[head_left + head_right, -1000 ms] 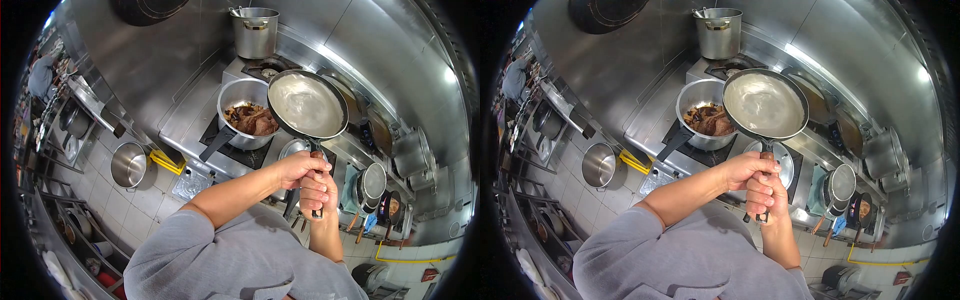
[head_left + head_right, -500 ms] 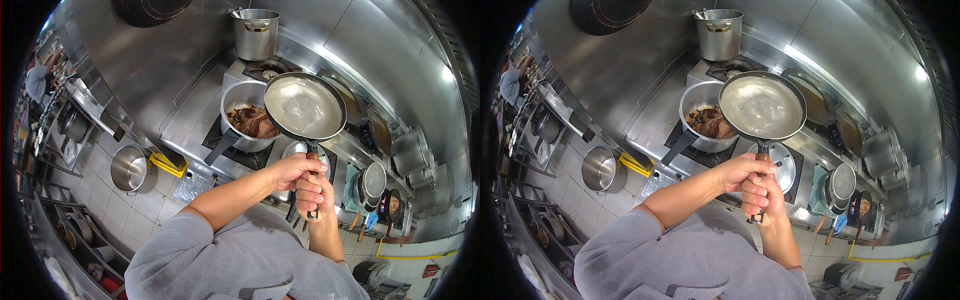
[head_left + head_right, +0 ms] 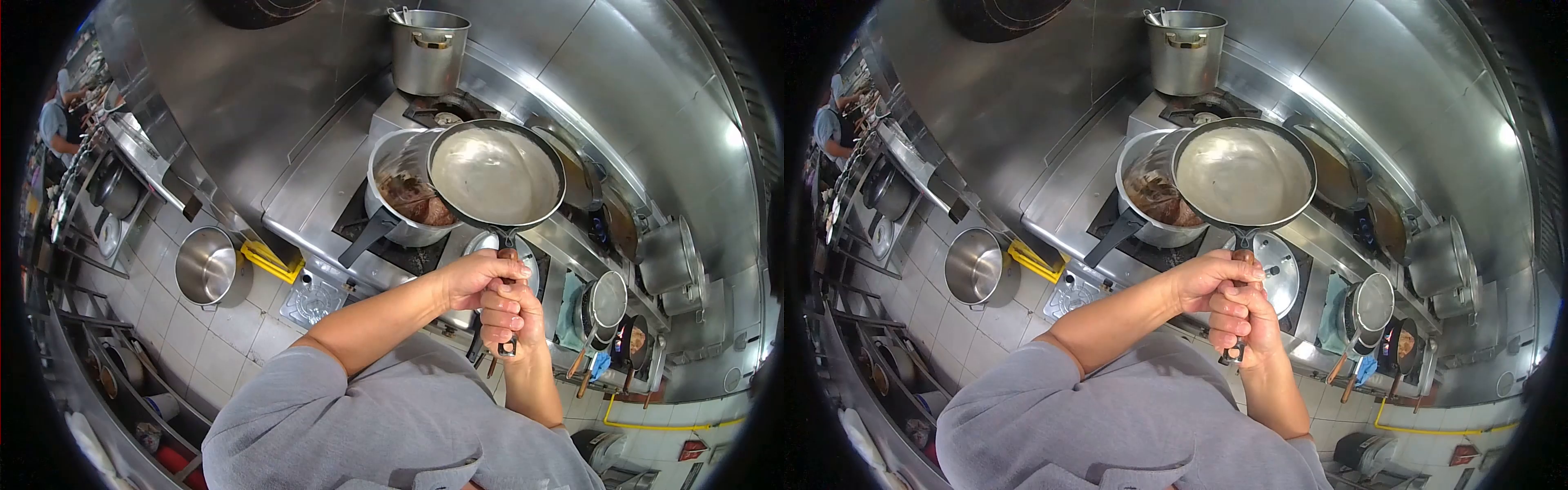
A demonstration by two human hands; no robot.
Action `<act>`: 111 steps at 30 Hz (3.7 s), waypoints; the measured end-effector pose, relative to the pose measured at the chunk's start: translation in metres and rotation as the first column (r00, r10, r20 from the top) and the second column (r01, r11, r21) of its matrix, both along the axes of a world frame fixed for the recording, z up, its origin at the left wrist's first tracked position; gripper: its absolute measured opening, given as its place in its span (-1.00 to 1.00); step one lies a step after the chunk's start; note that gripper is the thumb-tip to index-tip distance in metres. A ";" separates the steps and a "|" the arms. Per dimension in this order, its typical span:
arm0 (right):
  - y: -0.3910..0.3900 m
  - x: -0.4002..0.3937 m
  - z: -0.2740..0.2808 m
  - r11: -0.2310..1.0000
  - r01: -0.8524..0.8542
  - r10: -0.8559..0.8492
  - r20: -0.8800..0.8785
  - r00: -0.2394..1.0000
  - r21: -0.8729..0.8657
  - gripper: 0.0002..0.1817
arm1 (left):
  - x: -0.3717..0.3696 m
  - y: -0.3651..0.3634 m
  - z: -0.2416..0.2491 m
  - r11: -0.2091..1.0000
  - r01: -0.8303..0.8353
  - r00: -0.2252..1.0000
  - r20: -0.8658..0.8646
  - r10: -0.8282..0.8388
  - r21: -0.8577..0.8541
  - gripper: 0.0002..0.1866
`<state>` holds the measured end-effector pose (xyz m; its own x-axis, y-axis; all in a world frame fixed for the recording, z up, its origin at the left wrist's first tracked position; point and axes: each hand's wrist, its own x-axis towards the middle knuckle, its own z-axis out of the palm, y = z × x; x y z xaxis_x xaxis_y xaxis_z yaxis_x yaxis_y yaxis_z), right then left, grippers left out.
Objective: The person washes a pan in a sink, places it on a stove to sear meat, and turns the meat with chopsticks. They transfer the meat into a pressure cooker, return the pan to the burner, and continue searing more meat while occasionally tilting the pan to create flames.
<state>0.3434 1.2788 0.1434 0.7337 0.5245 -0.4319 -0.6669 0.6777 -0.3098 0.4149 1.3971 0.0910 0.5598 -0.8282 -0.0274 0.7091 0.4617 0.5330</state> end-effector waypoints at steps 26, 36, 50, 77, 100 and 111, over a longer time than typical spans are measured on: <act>0.012 0.029 -0.001 0.992 0.005 0.001 0.045 0.999 -0.128 -0.91 | 0.026 0.011 0.002 0.996 -0.060 0.998 0.018 0.061 -0.059 -0.86; 0.011 0.038 -0.002 0.943 -0.032 0.056 0.063 0.996 -0.331 -0.88 | 0.031 0.009 -0.007 0.991 -0.083 0.996 -0.032 0.080 -0.102 -0.87; 0.024 0.037 -0.008 0.757 -0.076 0.187 0.103 0.977 -0.649 -0.82 | 0.030 0.010 -0.035 0.981 -0.083 0.991 -0.119 0.062 -0.175 -0.90; -0.017 -0.041 -0.058 0.537 0.222 0.095 0.319 0.943 -0.814 -0.85 | -0.003 -0.051 -0.036 0.946 0.324 0.943 0.084 -0.321 -0.023 -0.90; -0.338 -0.488 -0.090 0.468 0.873 -0.788 0.382 0.482 -0.136 -0.84 | -0.386 -0.478 -0.043 0.640 0.605 0.176 0.704 -0.688 0.474 -0.63; -0.426 -0.683 -0.165 -0.065 0.998 -0.998 -0.008 -0.065 0.015 -0.85 | -0.285 -0.411 -0.518 -0.114 -0.356 -0.671 -0.339 -0.660 0.927 -0.54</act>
